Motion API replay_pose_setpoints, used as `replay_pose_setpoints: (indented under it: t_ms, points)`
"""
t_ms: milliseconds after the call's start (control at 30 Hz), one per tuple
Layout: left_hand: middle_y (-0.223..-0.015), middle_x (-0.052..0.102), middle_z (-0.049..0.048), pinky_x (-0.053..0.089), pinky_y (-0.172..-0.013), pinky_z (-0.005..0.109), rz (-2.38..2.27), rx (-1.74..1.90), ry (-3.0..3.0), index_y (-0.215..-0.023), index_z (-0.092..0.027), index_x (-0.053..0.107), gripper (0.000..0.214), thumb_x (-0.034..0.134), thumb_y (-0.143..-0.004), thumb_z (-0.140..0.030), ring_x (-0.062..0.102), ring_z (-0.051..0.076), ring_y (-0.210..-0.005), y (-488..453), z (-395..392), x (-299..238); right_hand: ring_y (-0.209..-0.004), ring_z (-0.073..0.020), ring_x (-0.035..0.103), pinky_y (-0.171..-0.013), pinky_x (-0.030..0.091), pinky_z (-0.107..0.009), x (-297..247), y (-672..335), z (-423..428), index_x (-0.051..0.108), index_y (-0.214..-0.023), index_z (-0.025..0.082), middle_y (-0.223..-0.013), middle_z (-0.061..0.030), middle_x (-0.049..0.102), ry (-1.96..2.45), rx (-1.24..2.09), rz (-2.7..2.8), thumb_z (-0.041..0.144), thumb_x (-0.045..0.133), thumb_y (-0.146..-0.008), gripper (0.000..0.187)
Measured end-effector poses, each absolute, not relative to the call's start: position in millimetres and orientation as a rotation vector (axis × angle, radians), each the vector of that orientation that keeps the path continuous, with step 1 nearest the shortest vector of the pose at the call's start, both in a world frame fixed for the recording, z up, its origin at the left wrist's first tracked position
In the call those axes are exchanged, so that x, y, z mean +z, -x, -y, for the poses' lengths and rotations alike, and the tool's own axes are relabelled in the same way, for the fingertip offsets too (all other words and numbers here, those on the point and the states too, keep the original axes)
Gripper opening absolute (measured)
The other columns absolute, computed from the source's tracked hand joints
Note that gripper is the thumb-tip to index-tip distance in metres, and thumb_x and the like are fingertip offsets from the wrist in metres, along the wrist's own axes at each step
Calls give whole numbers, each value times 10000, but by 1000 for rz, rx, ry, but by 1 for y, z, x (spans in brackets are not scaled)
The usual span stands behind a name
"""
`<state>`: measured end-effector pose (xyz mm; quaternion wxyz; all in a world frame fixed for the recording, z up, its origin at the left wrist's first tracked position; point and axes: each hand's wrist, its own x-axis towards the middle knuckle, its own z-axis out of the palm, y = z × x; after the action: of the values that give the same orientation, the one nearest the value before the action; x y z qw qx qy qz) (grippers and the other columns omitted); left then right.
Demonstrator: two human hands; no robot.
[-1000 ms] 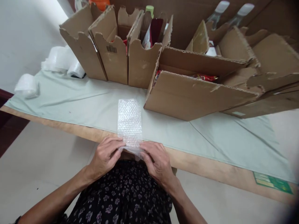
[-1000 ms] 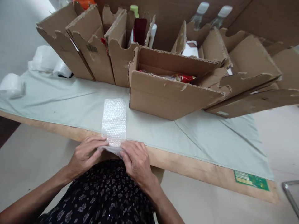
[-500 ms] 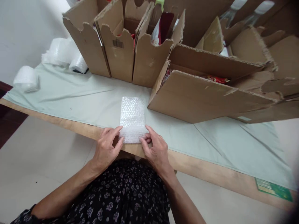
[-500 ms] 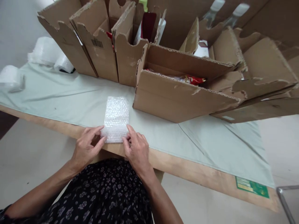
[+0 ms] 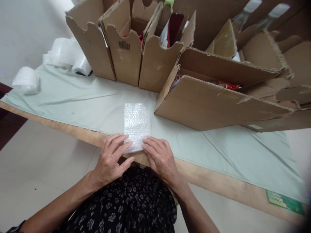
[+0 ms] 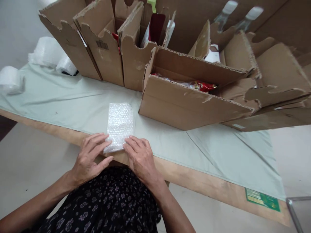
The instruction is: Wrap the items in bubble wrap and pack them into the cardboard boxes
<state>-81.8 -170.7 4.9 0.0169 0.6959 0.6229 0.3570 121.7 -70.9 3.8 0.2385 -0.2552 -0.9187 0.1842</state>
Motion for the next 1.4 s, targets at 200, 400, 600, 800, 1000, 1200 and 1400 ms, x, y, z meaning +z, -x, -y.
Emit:
replay_pose_setpoints:
  t_ms: [200, 400, 600, 800, 1000, 1200, 1400]
  points:
    - [-942, 787, 33, 561, -804, 355, -1820, 1203, -1901, -1133, -204, 701, 199, 630, -963, -128, 717, 191, -849, 83, 165, 10, -904, -195, 750, -849, 603, -357, 14, -117, 66, 747, -1138, 233, -1028, -45, 803, 880, 846, 2326, 251, 533, -1061, 228]
    - [-865, 763, 42, 571, -745, 350, -1990, 1120, -1885, -1145, -166, 707, 192, 642, -971, -214, 692, 191, -761, 86, 147, 4, -1116, -267, 705, -915, 573, -444, 13, -120, 72, 690, -1242, 237, -1221, -114, 742, 924, 462, 2203, 239, 601, -1016, 242]
    - [-1116, 713, 104, 575, -927, 425, -2084, 1082, -1928, -1288, -209, 645, 307, 618, -983, -234, 685, 245, -1035, 87, 152, 1, -1290, -288, 622, -983, 508, -480, 6, -118, 73, 693, -1248, 218, -1307, -106, 737, 727, 476, 2534, 148, 563, -1020, 271]
    - [-1050, 749, 65, 527, -919, 424, -1788, 1082, -2121, -1230, -223, 655, 258, 641, -976, -186, 672, 234, -1007, 92, 165, 12, -1067, -246, 696, -958, 521, -453, 13, -119, 69, 699, -1237, 256, -1087, -51, 792, 786, 709, 2421, 194, 558, -1042, 249]
    - [-890, 756, 56, 507, -776, 374, -1956, 1080, -2079, -1176, -163, 687, 205, 592, -1011, -238, 638, 201, -786, 98, 131, 5, -1223, -300, 629, -996, 500, -497, 15, -121, 70, 596, -1388, 244, -1372, -127, 673, 955, 442, 2329, 285, 564, -1045, 347]
    - [-933, 732, 90, 540, -858, 426, -2147, 1055, -1905, -1145, -158, 717, 273, 598, -998, -355, 658, 246, -887, 102, 121, -1, -1300, -326, 583, -1002, 467, -495, 10, -107, 61, 657, -1286, 208, -1364, -129, 691, 813, 309, 2599, 164, 590, -998, 299]
    - [-1141, 765, 89, 598, -971, 379, -1885, 1361, -1107, -1265, -177, 670, 369, 648, -962, -385, 734, 216, -1029, 82, 159, 21, -1036, -248, 698, -929, 514, -423, 12, -101, 53, 715, -1207, 226, -1125, -75, 788, 949, 602, 2298, 201, 530, -1040, 250]
